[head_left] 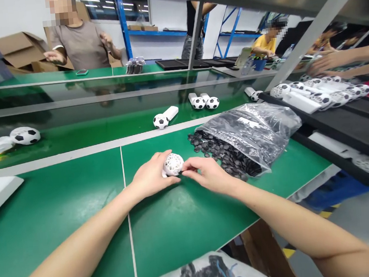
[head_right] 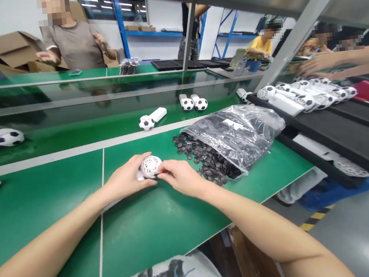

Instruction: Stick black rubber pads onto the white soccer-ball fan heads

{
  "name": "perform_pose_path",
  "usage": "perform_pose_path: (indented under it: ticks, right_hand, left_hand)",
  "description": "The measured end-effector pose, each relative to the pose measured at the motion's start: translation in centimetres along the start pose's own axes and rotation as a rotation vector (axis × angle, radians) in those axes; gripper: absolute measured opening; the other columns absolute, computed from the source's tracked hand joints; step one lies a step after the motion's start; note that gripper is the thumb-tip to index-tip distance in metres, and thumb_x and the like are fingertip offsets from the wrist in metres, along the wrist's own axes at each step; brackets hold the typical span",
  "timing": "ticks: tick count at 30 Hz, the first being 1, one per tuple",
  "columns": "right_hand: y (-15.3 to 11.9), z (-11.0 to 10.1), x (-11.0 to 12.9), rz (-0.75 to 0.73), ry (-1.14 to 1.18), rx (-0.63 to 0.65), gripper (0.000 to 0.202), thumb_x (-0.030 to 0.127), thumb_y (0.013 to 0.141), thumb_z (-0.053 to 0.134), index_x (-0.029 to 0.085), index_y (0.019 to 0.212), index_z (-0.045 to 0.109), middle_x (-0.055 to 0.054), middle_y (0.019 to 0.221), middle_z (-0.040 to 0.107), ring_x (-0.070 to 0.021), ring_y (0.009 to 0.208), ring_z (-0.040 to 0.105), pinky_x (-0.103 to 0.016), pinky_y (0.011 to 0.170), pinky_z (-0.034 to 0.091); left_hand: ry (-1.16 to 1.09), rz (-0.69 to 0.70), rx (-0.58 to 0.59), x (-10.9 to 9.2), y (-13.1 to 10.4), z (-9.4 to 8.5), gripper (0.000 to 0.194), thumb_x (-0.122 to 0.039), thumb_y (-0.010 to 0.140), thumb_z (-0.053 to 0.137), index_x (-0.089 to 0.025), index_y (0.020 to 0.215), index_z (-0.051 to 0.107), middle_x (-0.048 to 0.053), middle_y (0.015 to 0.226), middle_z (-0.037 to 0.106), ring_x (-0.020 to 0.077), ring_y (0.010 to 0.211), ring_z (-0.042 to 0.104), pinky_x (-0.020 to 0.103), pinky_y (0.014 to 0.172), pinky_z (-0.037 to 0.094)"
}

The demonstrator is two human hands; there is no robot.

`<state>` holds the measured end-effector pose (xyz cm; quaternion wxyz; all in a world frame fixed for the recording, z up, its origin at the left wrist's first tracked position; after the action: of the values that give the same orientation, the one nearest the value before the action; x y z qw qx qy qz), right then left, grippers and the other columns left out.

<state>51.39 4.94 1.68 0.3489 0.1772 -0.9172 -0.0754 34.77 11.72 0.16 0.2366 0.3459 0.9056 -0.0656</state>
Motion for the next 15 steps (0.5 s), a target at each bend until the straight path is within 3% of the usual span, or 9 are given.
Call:
perform_pose_path:
  ticks: [4, 9, 12, 15]
  right_hand:
    - [0.4, 0.6, 0.0, -0.021, 0.032, -0.016, 0.005, 0.017, 0.078, 0.054, 0.017, 0.076, 0.058, -0.002, 0.079, 0.054, -0.0116, 0.076, 0.052, -0.025, 0.071, 0.041]
    - [1.0, 0.6, -0.3, -0.015, 0.07, -0.083, 0.004, 0.02, 0.074, 0.059, 0.017, 0.074, 0.056, -0.005, 0.1, 0.049, -0.0167, 0.099, 0.047, -0.033, 0.088, 0.039]
    - [1.2, 0.9, -1.1, 0.047, 0.165, -0.086, 0.018, 0.022, 0.073, 0.059, 0.018, 0.088, 0.05, -0.008, 0.118, 0.045, -0.0195, 0.112, 0.042, -0.034, 0.086, 0.042]
    - [1.1, 1.6, -1.7, 0.096, 0.249, -0.062, 0.03, 0.023, 0.075, 0.057, 0.019, 0.101, 0.043, -0.009, 0.116, 0.048, -0.0181, 0.104, 0.049, -0.032, 0.077, 0.047]
  left_hand:
    - [-0.034, 0.027, -0.014, 0.0, 0.1, 0.0, 0.077, -0.059, 0.064, 0.057, -0.024, 0.129, 0.033, 0.006, 0.126, 0.045, 0.0259, 0.109, 0.048, 0.035, 0.088, 0.04]
    - [-0.043, 0.029, -0.033, -0.3, 0.1, -0.1, 0.066, -0.052, 0.067, 0.058, -0.023, 0.124, 0.04, 0.006, 0.119, 0.051, 0.0246, 0.102, 0.052, 0.034, 0.086, 0.041]
    - [-0.028, 0.041, -0.032, -0.4, 0.1, -0.1, 0.063, -0.05, 0.069, 0.056, -0.023, 0.124, 0.041, 0.006, 0.118, 0.052, 0.0245, 0.102, 0.052, 0.034, 0.085, 0.042]
    - [0.002, 0.049, -0.027, -0.5, 0.1, -0.1, 0.063, -0.05, 0.072, 0.053, -0.021, 0.126, 0.039, 0.007, 0.121, 0.051, 0.0254, 0.103, 0.052, 0.034, 0.085, 0.042]
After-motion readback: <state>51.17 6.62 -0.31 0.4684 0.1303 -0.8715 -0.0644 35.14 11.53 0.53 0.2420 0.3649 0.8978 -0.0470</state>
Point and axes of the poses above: each hand's wrist, its own y-axis towards the middle knuckle, its own z-axis out of the palm, x = y × z, the point moved 2 cm from there along y, towards the middle knuckle
